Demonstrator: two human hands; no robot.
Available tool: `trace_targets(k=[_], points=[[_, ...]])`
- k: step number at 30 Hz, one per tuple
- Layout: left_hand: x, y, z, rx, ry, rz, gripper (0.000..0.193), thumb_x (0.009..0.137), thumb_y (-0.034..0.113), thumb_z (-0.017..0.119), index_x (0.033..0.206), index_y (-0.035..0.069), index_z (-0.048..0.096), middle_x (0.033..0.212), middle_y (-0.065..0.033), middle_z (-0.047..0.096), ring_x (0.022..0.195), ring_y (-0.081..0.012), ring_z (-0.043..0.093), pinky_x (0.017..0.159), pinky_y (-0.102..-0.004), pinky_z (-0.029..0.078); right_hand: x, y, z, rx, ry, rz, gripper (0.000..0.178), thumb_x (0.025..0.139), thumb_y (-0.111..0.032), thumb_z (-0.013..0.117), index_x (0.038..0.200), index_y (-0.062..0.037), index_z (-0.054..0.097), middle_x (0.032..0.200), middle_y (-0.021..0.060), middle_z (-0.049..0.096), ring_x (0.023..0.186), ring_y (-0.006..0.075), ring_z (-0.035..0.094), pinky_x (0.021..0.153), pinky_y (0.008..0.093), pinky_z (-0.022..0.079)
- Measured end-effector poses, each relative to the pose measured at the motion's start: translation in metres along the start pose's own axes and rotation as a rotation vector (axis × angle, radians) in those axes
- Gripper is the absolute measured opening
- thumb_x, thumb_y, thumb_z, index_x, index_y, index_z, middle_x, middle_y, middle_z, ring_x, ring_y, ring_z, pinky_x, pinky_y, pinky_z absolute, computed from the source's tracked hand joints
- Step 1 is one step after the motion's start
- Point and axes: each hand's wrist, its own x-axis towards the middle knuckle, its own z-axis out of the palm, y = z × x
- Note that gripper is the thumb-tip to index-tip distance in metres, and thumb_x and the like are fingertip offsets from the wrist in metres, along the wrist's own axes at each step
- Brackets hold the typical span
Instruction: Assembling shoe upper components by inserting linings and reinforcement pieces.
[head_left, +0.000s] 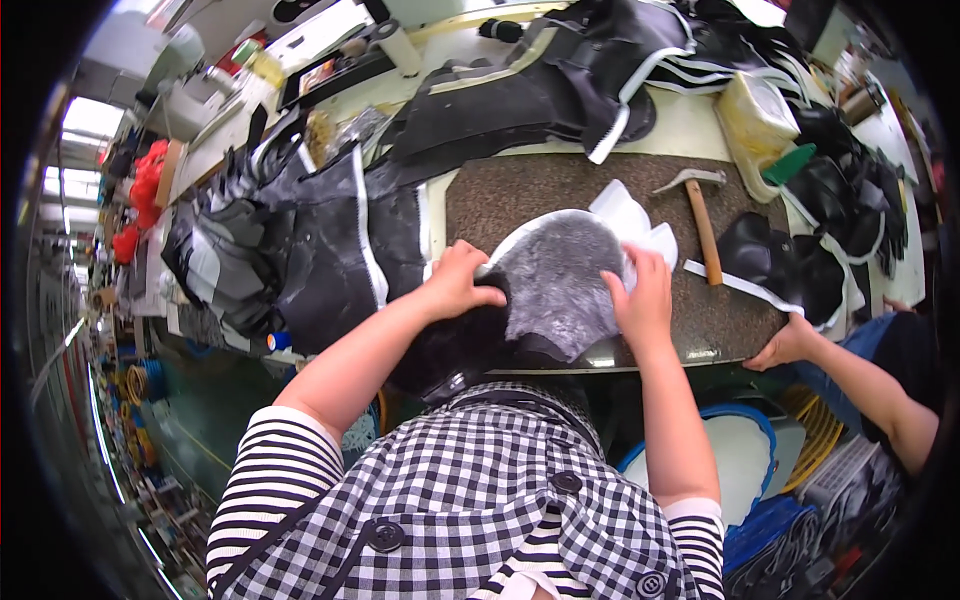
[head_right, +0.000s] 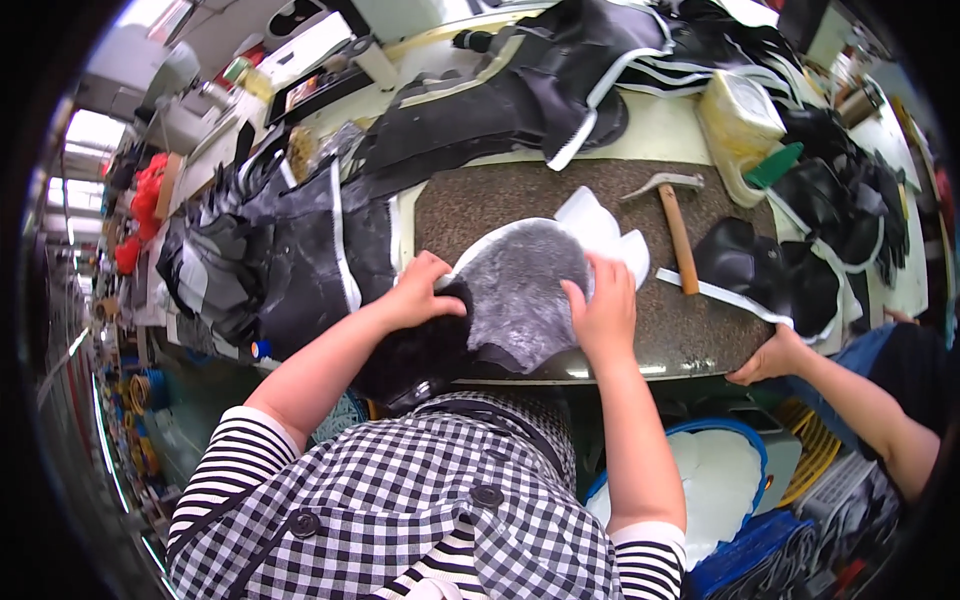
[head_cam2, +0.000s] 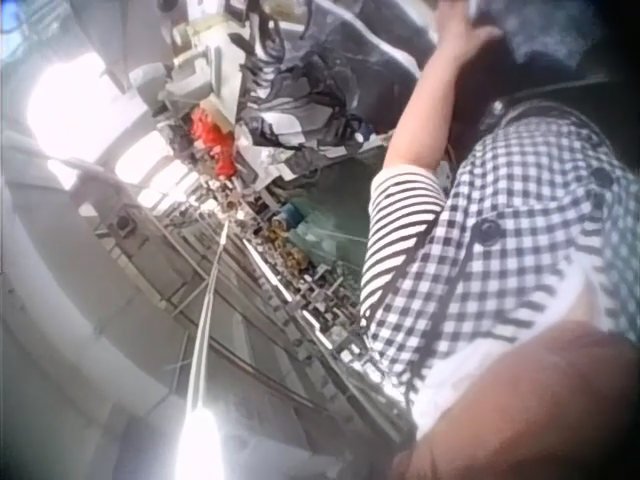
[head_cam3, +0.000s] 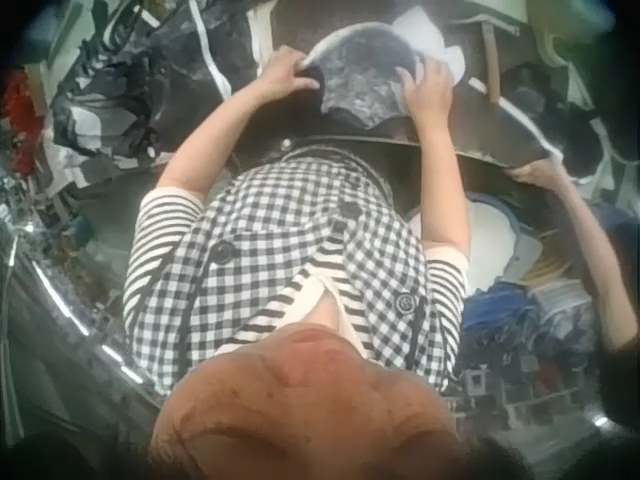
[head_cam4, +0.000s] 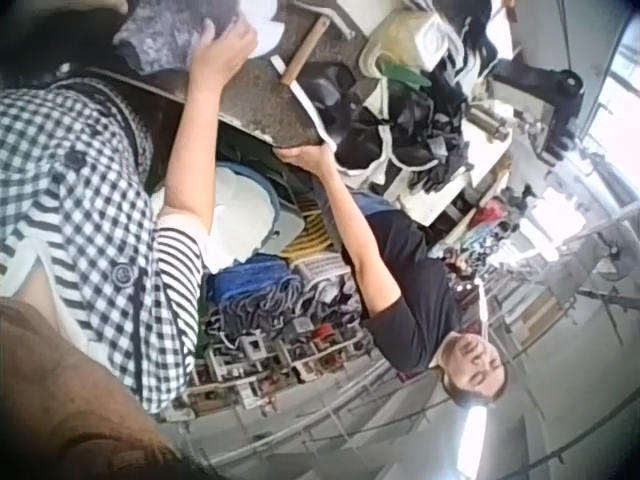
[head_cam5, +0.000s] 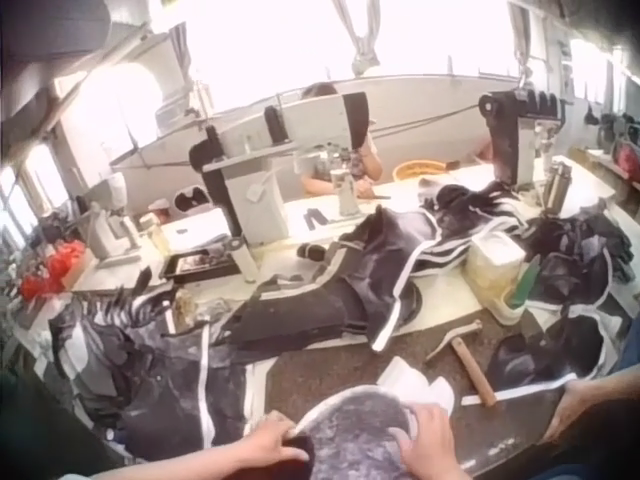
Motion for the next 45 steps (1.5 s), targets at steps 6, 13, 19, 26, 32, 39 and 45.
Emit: trace_targets(k=[6,13,19,26,32,39,45], points=[[-0.040,0.047,-0.011,-0.551,0.010,-0.024,0.029,0.082,-0.002,0.064,0.109,0.002,0.055,0.101,-0.0161,0.064,0.101,-0.0319,0.063,0.084,-0.0374,0.050,0.064,0.007,0.008,0.458,-0.495,0.124,0.067,0.059,-0.015,0.089,0.118,-0.0063,0.060,0.104,0.0065,0.059,0.097,0.0211,0.058,0.087,0.0344,0.047],[-0.055,0.066,-0.025,-0.399,0.123,0.120,0.026,0.082,0.007,0.066,0.107,0.006,0.062,0.099,-0.0123,0.067,0.095,-0.0327,0.064,0.080,-0.0377,0.050,0.046,-0.014,-0.015,0.115,-0.292,-0.114,0.094,0.050,-0.020,0.092,0.133,-0.0130,0.051,0.120,0.0095,0.052,0.114,0.0259,0.050,0.096,0.0375,0.045],[-0.058,0.084,-0.085,0.117,0.401,0.480,0.022,0.071,-0.002,0.062,0.091,0.006,0.065,0.083,-0.0092,0.064,0.075,-0.0303,0.062,0.065,-0.0399,0.047,0.019,0.052,0.006,-0.343,-0.563,-0.160,0.082,0.071,-0.038,0.079,0.140,-0.0115,0.045,0.149,0.0141,0.037,0.141,0.0312,0.030,0.112,0.0468,0.025],[-0.051,0.122,-0.184,0.019,0.438,0.444,0.025,0.074,-0.010,0.058,0.095,0.002,0.062,0.085,-0.0116,0.061,0.080,-0.0318,0.060,0.071,-0.0358,0.048,0.026,-0.009,-0.016,0.599,-0.095,0.070,0.070,0.080,-0.032,0.072,0.141,-0.0114,0.045,0.156,0.0127,0.025,0.145,0.0282,0.018,0.116,0.0426,0.017],[-0.022,0.129,-0.170,-0.276,0.322,0.289,0.016,0.087,0.013,0.062,0.100,0.004,0.063,0.082,-0.0177,0.063,0.083,-0.0321,0.062,0.074,-0.0327,0.048,0.046,-0.096,-0.090,0.839,0.048,0.005,0.034,0.087,-0.014,0.066,0.119,-0.0047,0.059,0.103,0.0098,0.068,0.094,0.0185,0.066,0.083,0.0296,0.050],[0.047,0.100,-0.066,0.098,0.081,0.121,0.029,0.089,0.036,0.060,0.092,0.007,0.063,0.084,-0.0170,0.066,0.087,-0.0396,0.062,0.075,-0.0480,0.047,-0.002,-0.046,-0.059,0.091,0.226,0.254,0.023,0.096,-0.026,0.056,0.093,-0.0035,0.059,0.075,0.0227,0.063,0.075,0.0434,0.062,0.061,0.0454,0.049],[0.041,0.052,0.029,0.118,0.046,0.212,0.056,0.073,0.026,0.077,0.121,0.007,0.055,0.117,-0.0175,0.053,0.115,-0.0364,0.050,0.095,-0.0456,0.043,-0.074,-0.013,-0.009,0.729,0.045,0.712,0.045,0.083,-0.028,0.075,0.116,-0.0007,0.060,0.105,0.0077,0.067,0.092,0.0157,0.063,0.084,0.0315,0.051]])
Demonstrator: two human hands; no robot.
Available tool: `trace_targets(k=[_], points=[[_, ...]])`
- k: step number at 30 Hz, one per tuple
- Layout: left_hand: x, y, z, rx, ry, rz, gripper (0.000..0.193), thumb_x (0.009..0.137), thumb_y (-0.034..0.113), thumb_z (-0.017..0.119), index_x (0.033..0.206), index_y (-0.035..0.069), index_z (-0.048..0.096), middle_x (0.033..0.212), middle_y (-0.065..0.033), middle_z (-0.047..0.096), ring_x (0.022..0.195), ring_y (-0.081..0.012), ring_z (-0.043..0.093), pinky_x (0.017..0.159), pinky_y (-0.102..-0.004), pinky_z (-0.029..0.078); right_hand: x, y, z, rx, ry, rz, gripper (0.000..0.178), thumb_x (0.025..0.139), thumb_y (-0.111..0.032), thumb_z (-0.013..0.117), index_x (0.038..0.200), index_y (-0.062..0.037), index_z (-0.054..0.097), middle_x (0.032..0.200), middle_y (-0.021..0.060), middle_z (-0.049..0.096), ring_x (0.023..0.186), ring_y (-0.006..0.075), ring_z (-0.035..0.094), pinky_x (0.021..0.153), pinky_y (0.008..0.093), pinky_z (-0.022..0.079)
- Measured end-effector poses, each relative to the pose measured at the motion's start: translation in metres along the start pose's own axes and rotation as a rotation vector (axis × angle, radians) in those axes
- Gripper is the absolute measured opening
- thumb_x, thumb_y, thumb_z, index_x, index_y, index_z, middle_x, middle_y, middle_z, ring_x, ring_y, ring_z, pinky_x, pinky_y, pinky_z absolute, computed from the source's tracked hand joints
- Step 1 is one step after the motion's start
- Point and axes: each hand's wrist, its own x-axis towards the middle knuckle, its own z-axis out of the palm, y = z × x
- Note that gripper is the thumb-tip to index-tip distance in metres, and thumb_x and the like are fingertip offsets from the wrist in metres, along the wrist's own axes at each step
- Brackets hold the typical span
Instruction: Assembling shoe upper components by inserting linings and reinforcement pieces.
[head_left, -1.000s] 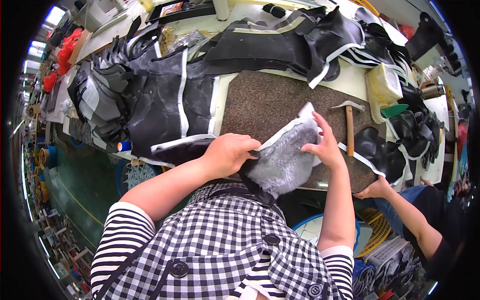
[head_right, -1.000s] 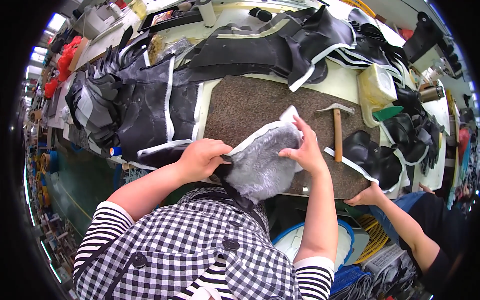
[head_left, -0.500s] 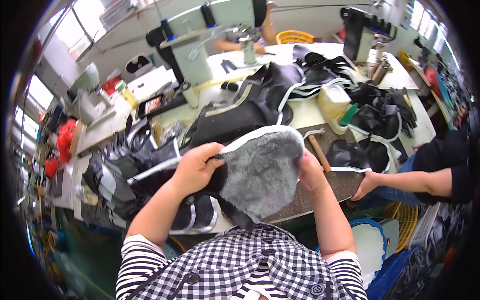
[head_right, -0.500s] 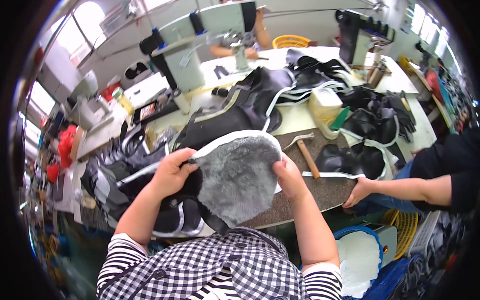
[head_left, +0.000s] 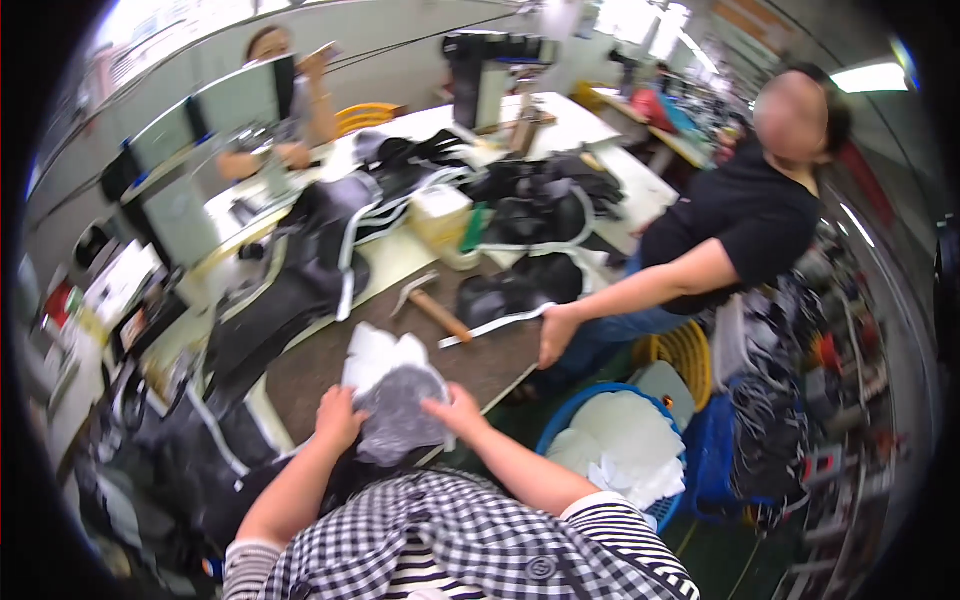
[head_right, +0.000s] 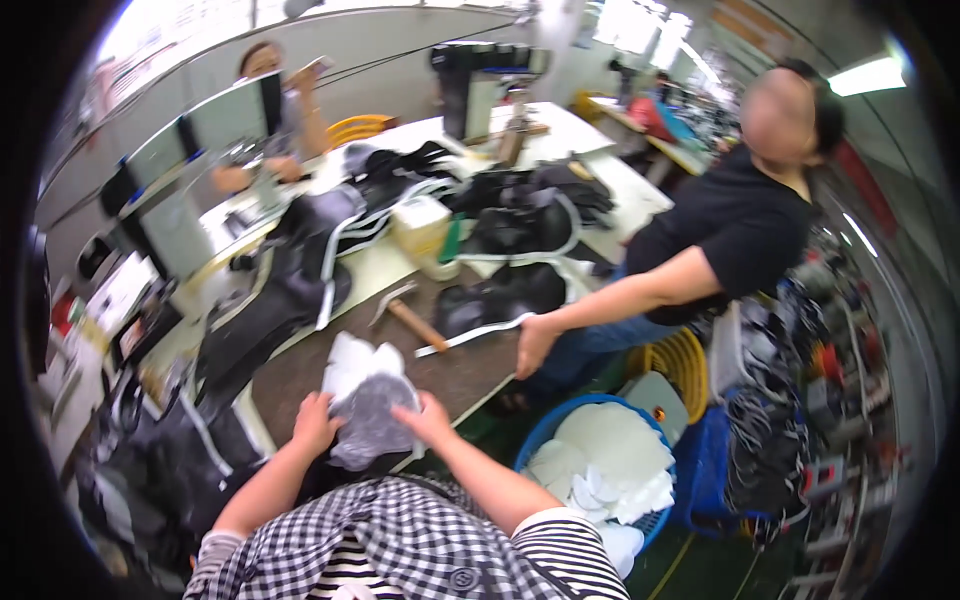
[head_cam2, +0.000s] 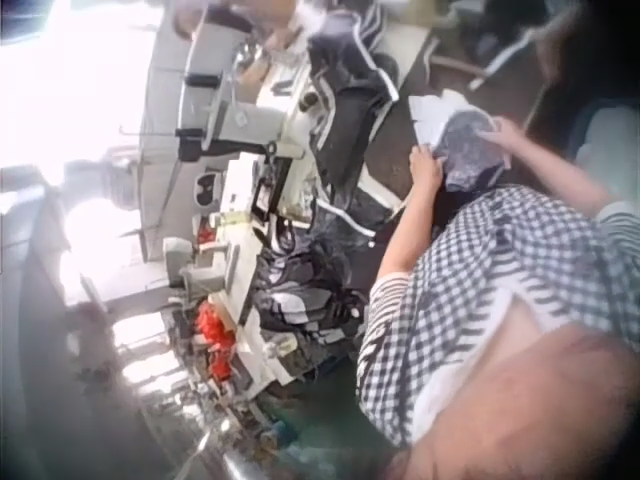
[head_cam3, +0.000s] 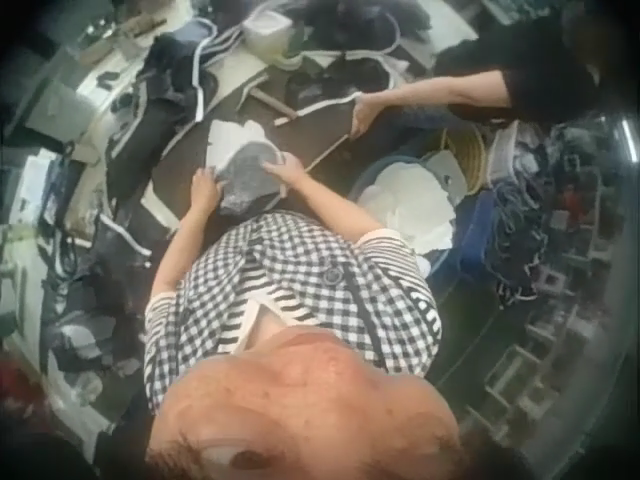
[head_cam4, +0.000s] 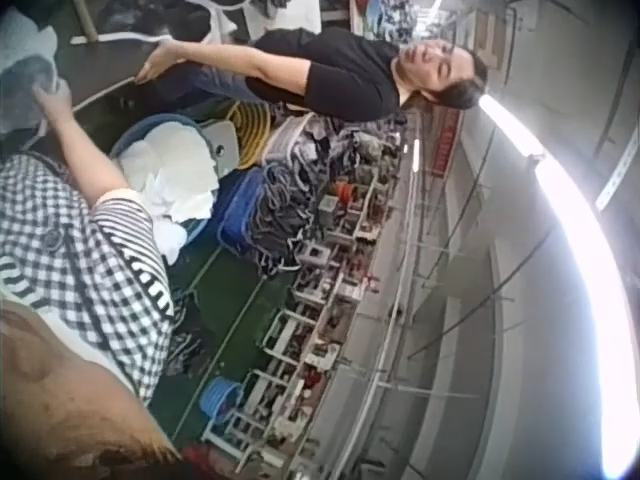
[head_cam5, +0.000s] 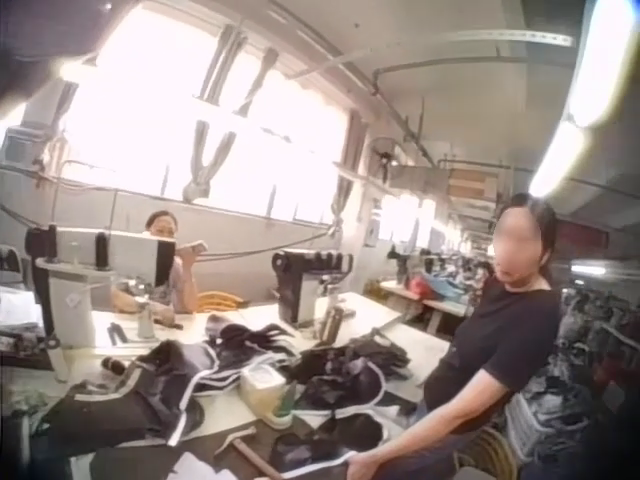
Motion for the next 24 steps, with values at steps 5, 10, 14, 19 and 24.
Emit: trace_targets(k=[5,10,14,19,24], points=[[-0.006,0.005,0.038,0.172,0.194,0.118,0.053,0.078,0.032,0.073,0.122,0.011,0.053,0.111,-0.0114,0.050,0.106,-0.0312,0.047,0.092,-0.0440,0.038,-0.051,0.035,-0.023,-0.209,-0.122,0.128,0.045,0.087,-0.027,0.070,0.123,-0.0063,0.053,0.099,0.0134,0.068,0.087,0.0255,0.067,0.072,0.0370,0.054],[-0.001,0.004,0.034,0.153,0.219,0.106,0.047,0.080,0.030,0.071,0.118,0.010,0.054,0.107,-0.0116,0.053,0.103,-0.0316,0.050,0.090,-0.0425,0.040,-0.079,-0.006,-0.012,-0.566,-0.134,-0.371,0.044,0.089,-0.008,0.058,0.131,-0.0125,0.047,0.111,0.0233,0.062,0.104,0.0405,0.060,0.085,0.0446,0.050],[-0.018,-0.028,0.021,0.036,0.235,0.212,0.040,0.078,0.028,0.074,0.107,0.005,0.058,0.099,-0.0137,0.062,0.094,-0.0339,0.057,0.083,-0.0439,0.045,-0.055,0.032,-0.018,-0.555,0.087,-0.467,0.032,0.091,-0.015,0.057,0.123,-0.0122,0.055,0.107,0.0206,0.065,0.093,0.0389,0.064,0.079,0.0455,0.052],[-0.026,-0.026,-0.021,-0.184,-0.059,0.128,0.024,0.089,0.019,0.057,0.106,0.002,0.060,0.102,-0.0219,0.062,0.102,-0.0400,0.057,0.086,-0.0472,0.045,-0.035,0.044,-0.051,-0.959,0.292,-0.184,0.020,0.087,-0.024,0.053,0.088,-0.0085,0.066,0.093,0.0156,0.066,0.083,0.0369,0.066,0.072,0.0463,0.053],[0.018,-0.048,-0.040,-0.404,-0.381,0.106,0.015,0.077,0.009,0.069,0.091,0.005,0.069,0.077,-0.0110,0.066,0.075,-0.0218,0.063,0.068,-0.0370,0.049,-0.059,-0.035,-0.024,-0.472,0.308,-0.502,0.009,0.084,-0.010,0.069,0.093,-0.0073,0.069,0.077,0.0103,0.066,0.064,0.0288,0.063,0.059,0.0357,0.051]])
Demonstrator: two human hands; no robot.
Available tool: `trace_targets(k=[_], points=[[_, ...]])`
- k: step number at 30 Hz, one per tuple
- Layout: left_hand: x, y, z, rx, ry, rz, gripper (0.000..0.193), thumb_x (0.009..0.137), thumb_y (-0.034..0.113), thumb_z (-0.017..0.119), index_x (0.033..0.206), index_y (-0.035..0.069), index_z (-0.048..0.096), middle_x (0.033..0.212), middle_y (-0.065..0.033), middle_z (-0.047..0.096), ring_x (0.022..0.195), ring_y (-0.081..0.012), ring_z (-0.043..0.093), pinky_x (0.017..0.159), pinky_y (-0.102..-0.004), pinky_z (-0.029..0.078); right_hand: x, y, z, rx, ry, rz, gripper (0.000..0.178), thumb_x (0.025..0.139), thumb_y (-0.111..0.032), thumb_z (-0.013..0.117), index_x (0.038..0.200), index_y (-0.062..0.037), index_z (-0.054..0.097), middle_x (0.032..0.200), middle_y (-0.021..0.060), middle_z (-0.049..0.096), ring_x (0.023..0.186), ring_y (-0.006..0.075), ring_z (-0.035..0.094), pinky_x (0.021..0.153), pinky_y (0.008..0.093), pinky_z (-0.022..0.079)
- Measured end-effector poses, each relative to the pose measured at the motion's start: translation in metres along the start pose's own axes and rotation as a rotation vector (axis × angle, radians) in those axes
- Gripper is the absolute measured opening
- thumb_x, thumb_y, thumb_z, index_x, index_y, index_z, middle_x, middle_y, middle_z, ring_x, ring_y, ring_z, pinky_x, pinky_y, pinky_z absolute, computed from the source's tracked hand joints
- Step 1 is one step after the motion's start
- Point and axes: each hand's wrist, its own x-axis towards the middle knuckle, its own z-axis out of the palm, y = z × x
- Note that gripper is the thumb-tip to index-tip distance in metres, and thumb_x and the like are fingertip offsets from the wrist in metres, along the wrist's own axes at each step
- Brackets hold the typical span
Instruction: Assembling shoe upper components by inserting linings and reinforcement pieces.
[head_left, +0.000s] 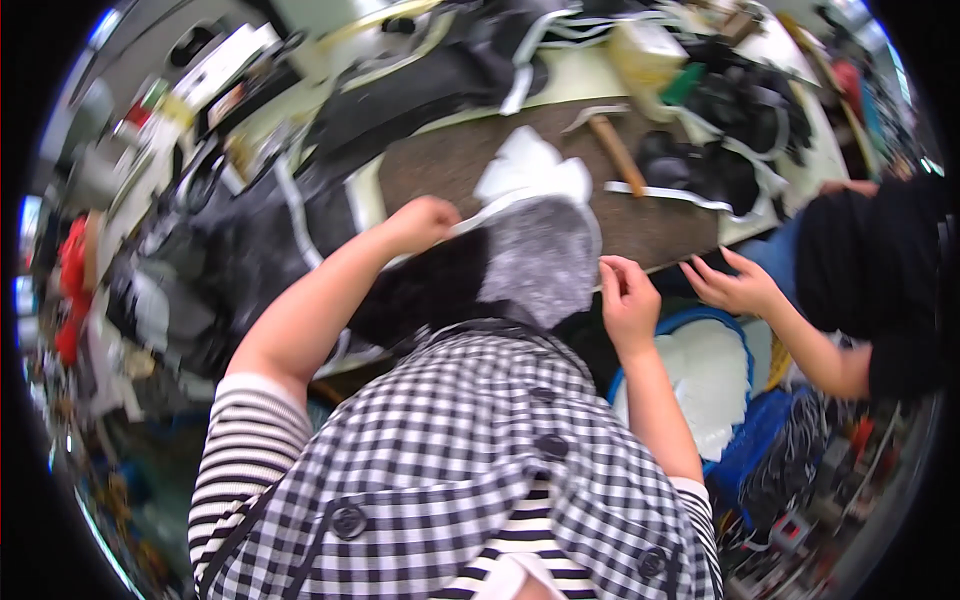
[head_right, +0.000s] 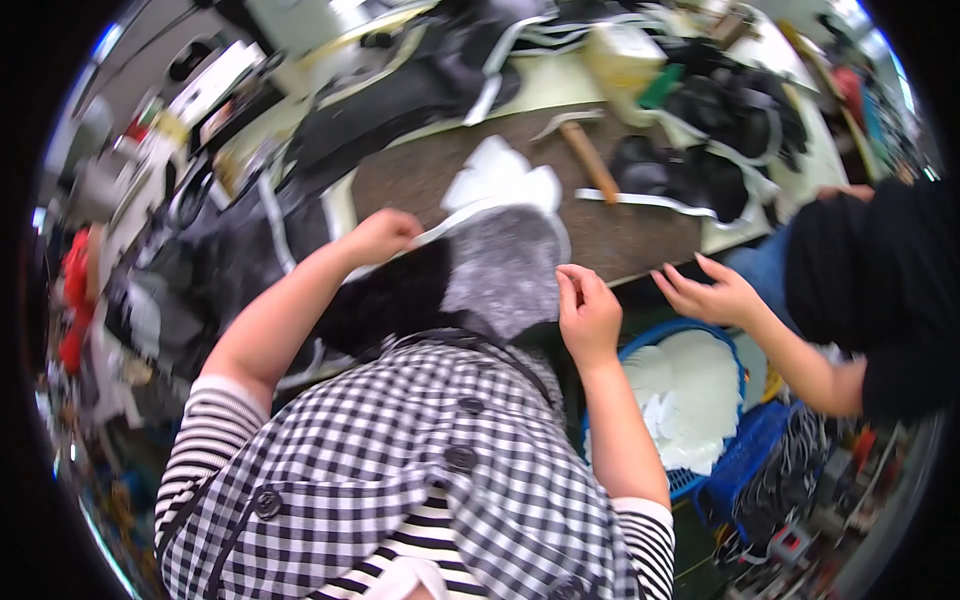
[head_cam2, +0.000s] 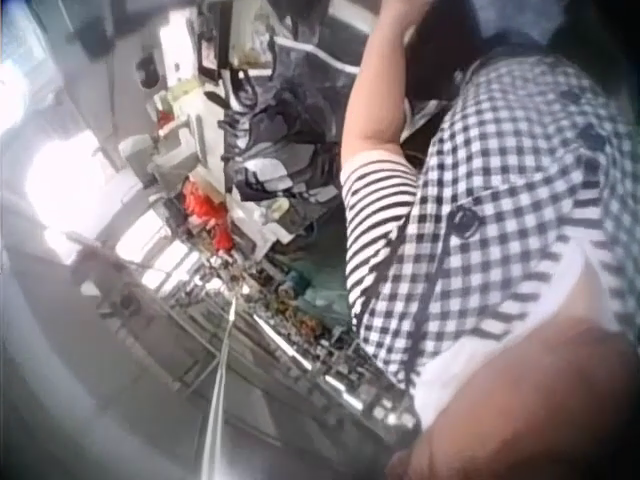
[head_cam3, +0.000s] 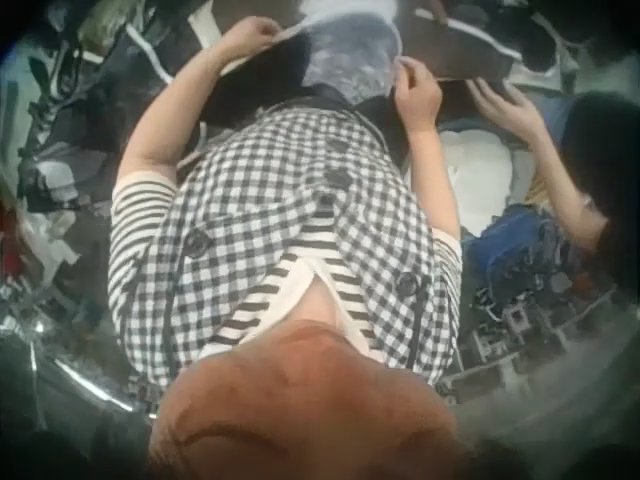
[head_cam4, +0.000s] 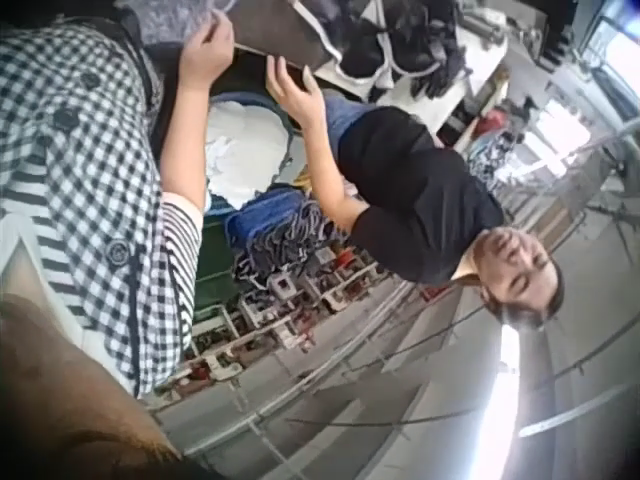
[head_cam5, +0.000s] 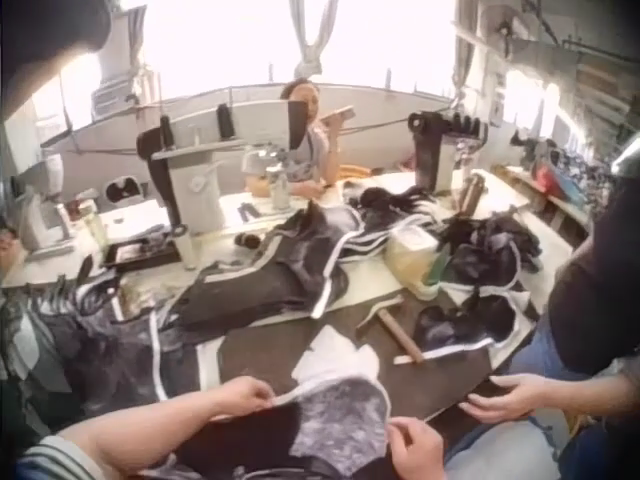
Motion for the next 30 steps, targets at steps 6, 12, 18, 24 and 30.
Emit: trace_targets(k=[6,12,18,24,30], points=[[-0.015,0.075,-0.024,-0.038,-0.143,-0.244,0.018,0.082,0.016,0.072,0.094,0.004,0.068,0.080,-0.0024,0.065,0.074,-0.0121,0.058,0.065,-0.0296,0.047,0.014,-0.069,0.064,-0.063,-0.258,-0.689,0.020,0.073,-0.006,0.076,0.092,-0.0102,0.071,0.083,0.0039,0.060,0.077,0.0235,0.056,0.067,0.0336,0.047],[-0.021,0.091,-0.029,-0.227,-0.171,-0.355,0.016,0.083,0.017,0.072,0.093,0.004,0.067,0.076,0.0004,0.059,0.068,-0.0092,0.051,0.058,-0.0257,0.041,0.025,-0.071,0.098,-0.204,-0.222,-0.776,0.022,0.071,-0.013,0.075,0.092,-0.0135,0.069,0.086,0.0015,0.059,0.081,0.0238,0.053,0.071,0.0353,0.044],[-0.019,0.079,-0.022,-0.263,-0.092,-0.331,0.012,0.083,0.016,0.072,0.088,0.005,0.069,0.080,-0.0011,0.064,0.076,-0.0114,0.055,0.070,-0.0296,0.044,0.031,-0.068,0.099,-0.265,-0.241,-0.904,0.014,0.072,-0.015,0.074,0.084,-0.0143,0.066,0.086,-0.0021,0.060,0.081,0.0197,0.056,0.073,0.0354,0.041],[-0.008,0.090,-0.022,-0.222,-0.022,-0.253,0.014,0.082,0.017,0.072,0.087,0.004,0.069,0.080,-0.0037,0.066,0.077,-0.0131,0.059,0.073,-0.0312,0.047,0.041,-0.069,0.090,-0.317,-0.139,-0.895,0.014,0.070,-0.014,0.075,0.082,-0.0169,0.068,0.087,-0.0036,0.061,0.084,0.0188,0.054,0.077,0.0352,0.038],[0.008,0.096,-0.015,-0.262,0.110,-0.072,0.016,0.084,0.017,0.070,0.091,0.003,0.068,0.079,-0.0051,0.067,0.073,-0.0138,0.061,0.068,-0.0301,0.048,0.056,-0.061,0.074,-0.411,-0.105,-0.788,0.013,0.075,-0.015,0.072,0.088,-0.0151,0.070,0.090,-0.0033,0.062,0.088,0.0201,0.054,0.081,0.0384,0.038]])
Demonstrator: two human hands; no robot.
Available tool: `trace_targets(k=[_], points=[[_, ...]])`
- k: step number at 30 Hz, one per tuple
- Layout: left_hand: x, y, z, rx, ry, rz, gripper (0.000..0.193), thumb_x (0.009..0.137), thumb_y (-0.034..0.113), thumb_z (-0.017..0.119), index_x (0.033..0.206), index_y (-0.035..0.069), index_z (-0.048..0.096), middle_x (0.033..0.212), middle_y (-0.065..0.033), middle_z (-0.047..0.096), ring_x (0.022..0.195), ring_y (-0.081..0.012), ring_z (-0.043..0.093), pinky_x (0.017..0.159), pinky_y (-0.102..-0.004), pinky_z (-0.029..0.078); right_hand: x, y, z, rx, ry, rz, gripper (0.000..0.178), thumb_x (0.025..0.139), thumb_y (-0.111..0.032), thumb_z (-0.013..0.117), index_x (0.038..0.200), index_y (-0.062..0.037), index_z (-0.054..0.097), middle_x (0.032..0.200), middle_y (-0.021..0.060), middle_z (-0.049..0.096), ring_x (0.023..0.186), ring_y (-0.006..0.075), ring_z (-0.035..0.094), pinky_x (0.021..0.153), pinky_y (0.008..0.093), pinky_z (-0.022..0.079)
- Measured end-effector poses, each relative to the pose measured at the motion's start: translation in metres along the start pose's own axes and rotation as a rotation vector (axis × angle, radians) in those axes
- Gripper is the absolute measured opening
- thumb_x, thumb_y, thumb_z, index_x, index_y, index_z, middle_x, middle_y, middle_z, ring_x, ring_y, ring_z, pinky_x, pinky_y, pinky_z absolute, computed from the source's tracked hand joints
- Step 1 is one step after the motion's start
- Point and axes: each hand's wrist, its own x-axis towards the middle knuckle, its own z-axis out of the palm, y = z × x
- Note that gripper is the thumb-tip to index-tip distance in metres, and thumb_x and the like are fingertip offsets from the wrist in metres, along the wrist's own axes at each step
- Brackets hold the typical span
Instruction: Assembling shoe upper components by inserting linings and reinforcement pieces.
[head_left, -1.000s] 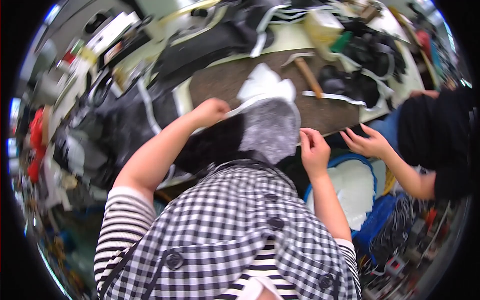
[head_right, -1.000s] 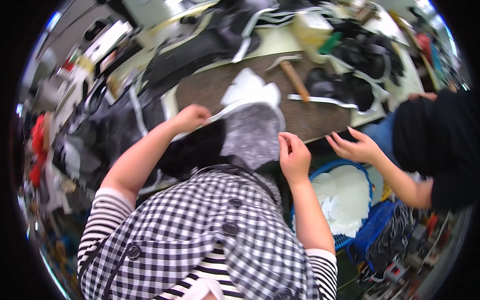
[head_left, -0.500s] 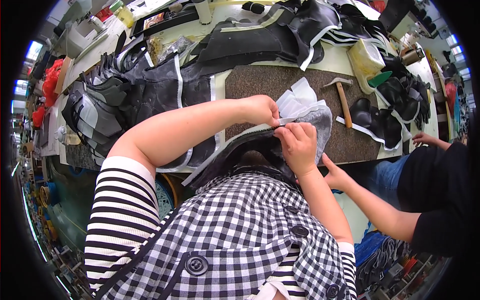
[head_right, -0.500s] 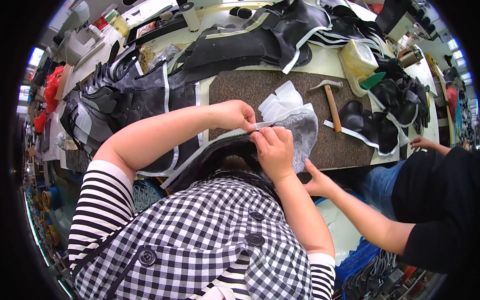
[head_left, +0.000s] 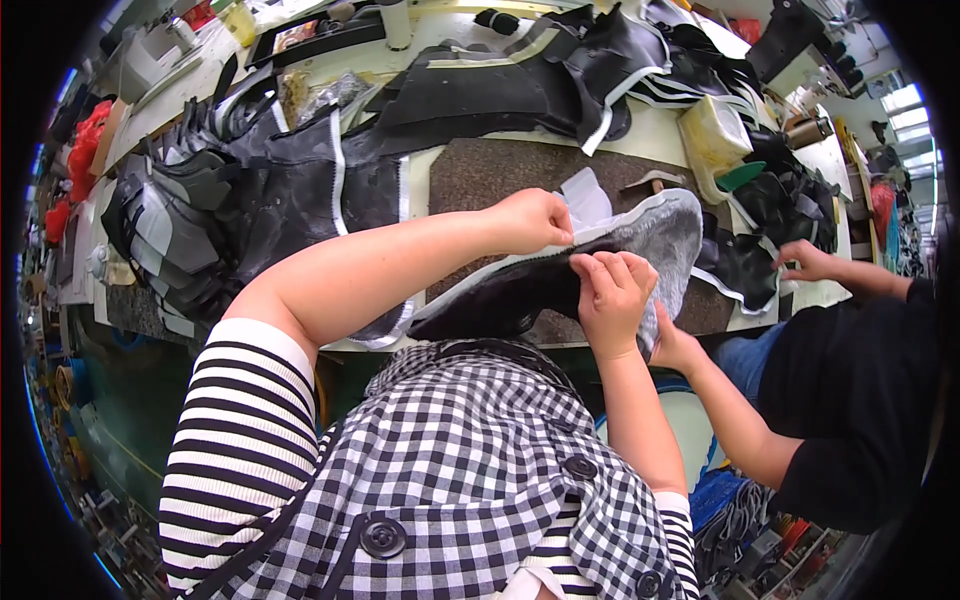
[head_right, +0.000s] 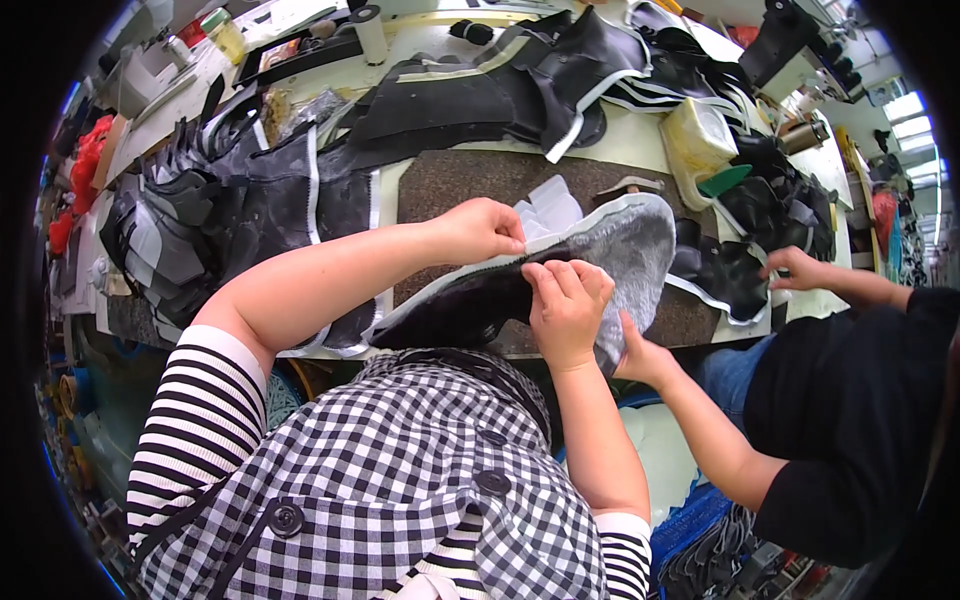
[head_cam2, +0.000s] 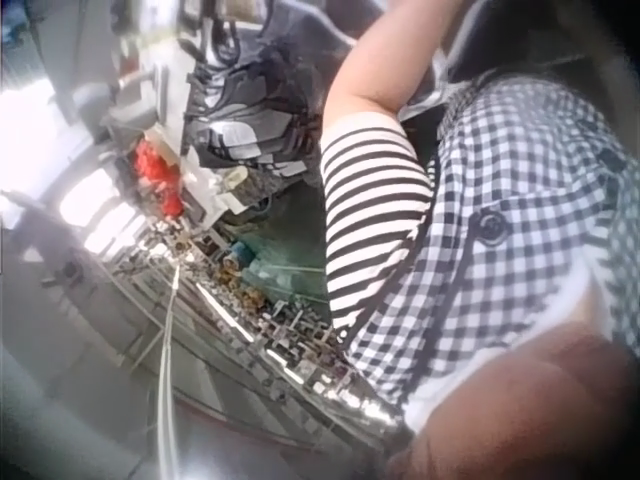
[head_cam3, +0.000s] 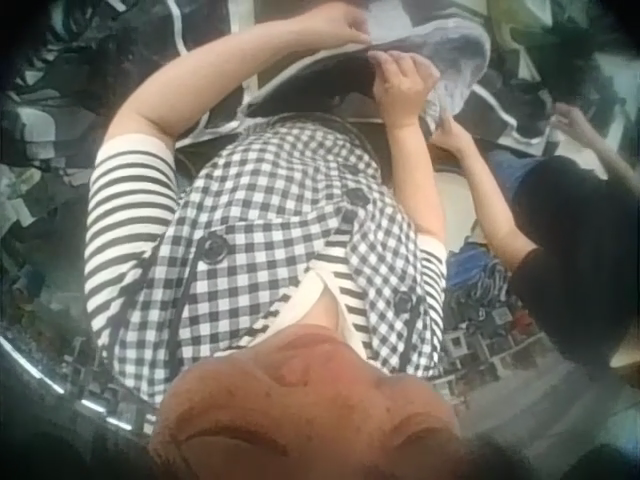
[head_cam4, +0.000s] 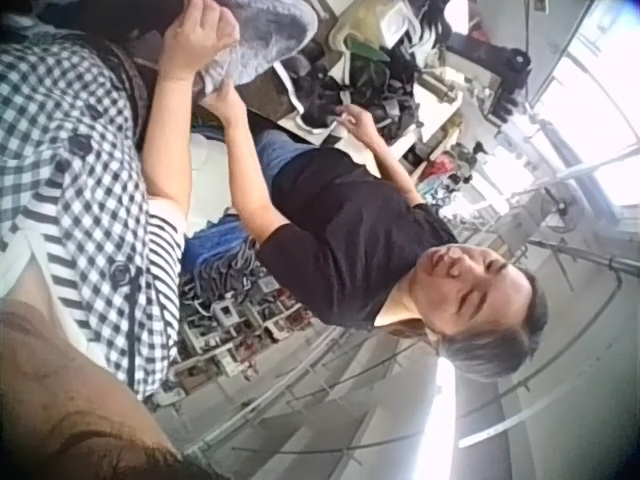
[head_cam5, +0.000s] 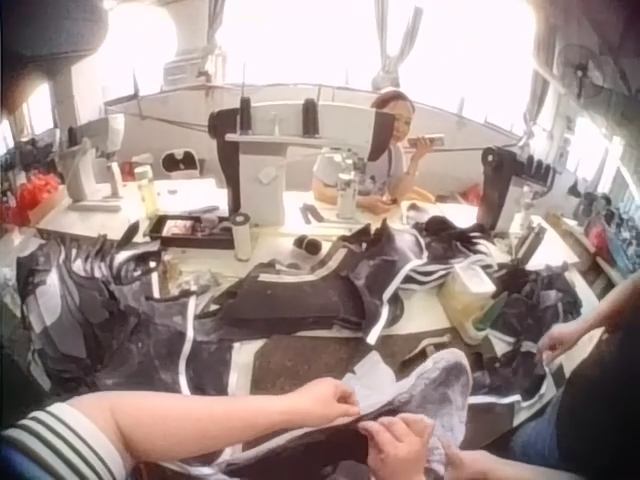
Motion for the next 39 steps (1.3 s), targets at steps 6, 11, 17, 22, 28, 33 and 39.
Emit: trace_targets(k=[6,11,17,22,28,33,39], points=[[0.019,-0.055,0.003,-0.162,0.183,-0.068,0.023,0.091,0.025,0.059,0.091,0.004,0.068,0.077,-0.0035,0.064,0.069,-0.0124,0.059,0.065,-0.0297,0.048,-0.029,-0.019,-0.021,0.409,-0.036,-0.033,0.031,0.074,0.000,0.068,0.103,-0.0119,0.069,0.084,0.0044,0.063,0.072,0.0219,0.059,0.065,0.0335,0.045],[-0.012,-0.149,0.004,0.282,0.576,0.079,0.016,0.088,0.019,0.061,0.095,0.005,0.066,0.087,-0.0124,0.062,0.086,-0.0312,0.059,0.080,-0.0390,0.047,-0.106,-0.021,-0.019,0.654,-0.113,0.489,0.016,0.084,-0.004,0.068,0.099,-0.0081,0.070,0.083,0.0078,0.062,0.066,0.0219,0.061,0.057,0.0301,0.048],[-0.043,-0.145,0.042,0.634,0.675,0.269,0.025,0.081,0.012,0.066,0.105,0.013,0.062,0.108,-0.0081,0.054,0.106,-0.0309,0.049,0.093,-0.0421,0.039,-0.164,0.000,0.004,0.497,-0.257,0.737,0.013,0.090,-0.015,0.062,0.097,-0.0063,0.069,0.082,0.0094,0.061,0.073,0.0278,0.061,0.064,0.0345,0.048],[-0.046,-0.141,0.039,0.665,0.650,0.255,0.030,0.078,0.004,0.061,0.107,0.013,0.063,0.110,-0.0085,0.054,0.108,-0.0310,0.048,0.094,-0.0415,0.038,-0.154,0.000,0.026,0.451,-0.353,0.719,0.012,0.081,-0.013,0.068,0.089,-0.0049,0.063,0.088,0.0125,0.055,0.088,0.0335,0.055,0.078,0.0412,0.046],[-0.046,-0.143,0.040,0.641,0.648,0.262,0.030,0.076,0.002,0.060,0.105,0.011,0.064,0.109,-0.0089,0.054,0.107,-0.0312,0.048,0.094,-0.0411,0.038,-0.149,0.001,0.034,0.358,-0.437,0.740,0.014,0.081,-0.013,0.068,0.087,-0.0038,0.060,0.090,0.0143,0.054,0.094,0.0349,0.054,0.081,0.0430,0.045],[-0.048,-0.140,0.042,0.643,0.634,0.249,0.032,0.074,0.001,0.059,0.105,0.010,0.063,0.109,-0.0091,0.053,0.107,-0.0315,0.048,0.095,-0.0411,0.038,-0.149,0.001,0.034,0.328,-0.436,0.711,0.014,0.080,-0.012,0.069,0.086,-0.0036,0.060,0.092,0.0143,0.054,0.095,0.0349,0.054,0.083,0.0436,0.046],[-0.048,-0.139,0.041,0.638,0.628,0.235,0.033,0.073,0.001,0.058,0.105,0.010,0.063,0.109,-0.0093,0.053,0.107,-0.0314,0.048,0.096,-0.0415,0.038,-0.149,0.001,0.035,0.319,-0.435,0.693,0.013,0.080,-0.012,0.068,0.085,-0.0045,0.060,0.091,0.0137,0.054,0.095,0.0344,0.054,0.082,0.0434,0.046]])
